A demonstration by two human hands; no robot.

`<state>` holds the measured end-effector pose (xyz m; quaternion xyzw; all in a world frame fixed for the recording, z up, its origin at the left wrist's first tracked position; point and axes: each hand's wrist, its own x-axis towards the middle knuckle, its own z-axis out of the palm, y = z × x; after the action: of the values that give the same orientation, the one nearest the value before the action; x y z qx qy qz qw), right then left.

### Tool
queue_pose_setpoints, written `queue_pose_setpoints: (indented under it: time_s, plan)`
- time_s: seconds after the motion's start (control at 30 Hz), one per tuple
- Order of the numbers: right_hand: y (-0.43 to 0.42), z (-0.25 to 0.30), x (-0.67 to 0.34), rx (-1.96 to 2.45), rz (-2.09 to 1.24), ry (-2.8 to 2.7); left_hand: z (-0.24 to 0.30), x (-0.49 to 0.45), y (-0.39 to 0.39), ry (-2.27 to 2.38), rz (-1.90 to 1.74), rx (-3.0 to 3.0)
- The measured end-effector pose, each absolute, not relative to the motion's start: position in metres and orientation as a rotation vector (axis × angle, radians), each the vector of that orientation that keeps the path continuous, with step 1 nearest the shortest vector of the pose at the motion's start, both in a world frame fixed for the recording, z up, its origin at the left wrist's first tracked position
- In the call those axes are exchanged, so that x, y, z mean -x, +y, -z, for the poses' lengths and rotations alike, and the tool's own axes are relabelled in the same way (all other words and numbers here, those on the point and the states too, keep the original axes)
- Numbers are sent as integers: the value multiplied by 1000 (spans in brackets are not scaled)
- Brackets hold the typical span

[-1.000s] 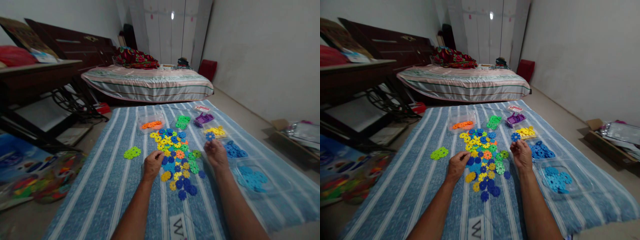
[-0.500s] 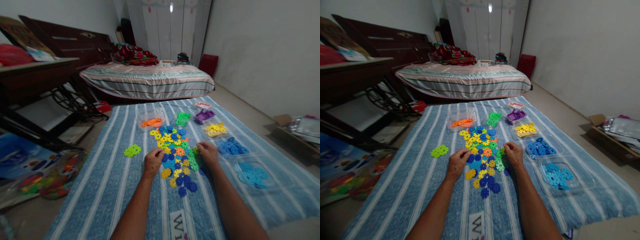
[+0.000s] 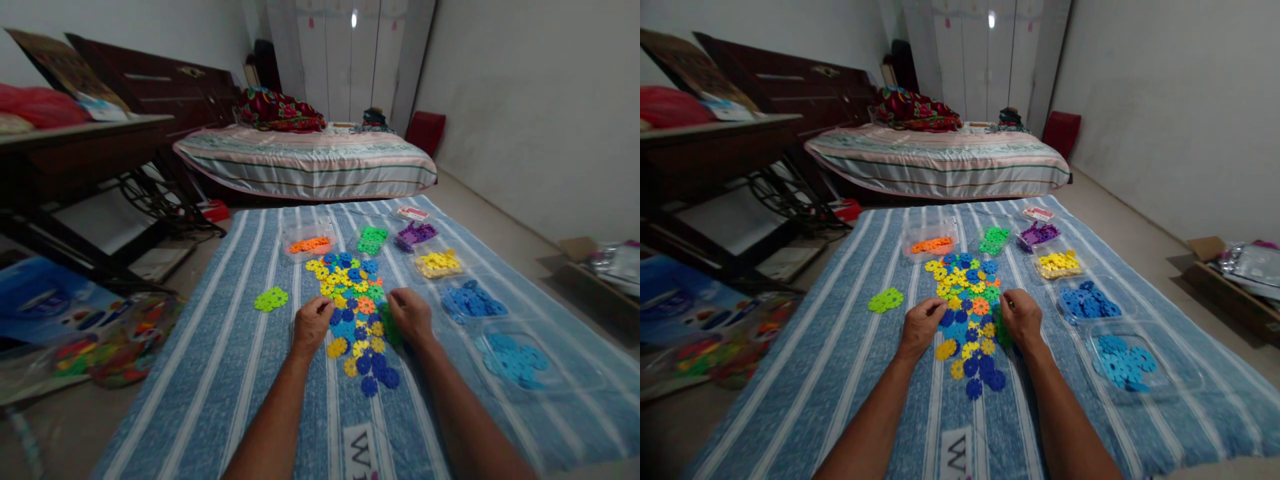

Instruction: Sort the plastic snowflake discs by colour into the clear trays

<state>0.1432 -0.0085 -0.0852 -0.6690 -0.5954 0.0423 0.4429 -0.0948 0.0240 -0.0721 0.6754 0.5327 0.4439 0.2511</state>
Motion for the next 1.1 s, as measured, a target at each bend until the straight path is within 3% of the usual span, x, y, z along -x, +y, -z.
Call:
queue_pose_setpoints:
  time_s: [0.2, 0.53, 0.8, 1.1]
  plan:
    - [-4, 95, -123, 1477, 44, -1834, 71, 95, 21, 1454, -1189, -1825]
    - [-3, 101, -121, 1489, -38, -1921, 74, 96, 20, 1493, -1151, -1856]
    - [-4, 98, -117, 1297, -235, -1782, 65, 85, 9, 1414, -1323, -2072]
    - [-11, 81, -108, 1052, -656, -1526, 53, 69, -6, 1204, -1067, -2183]
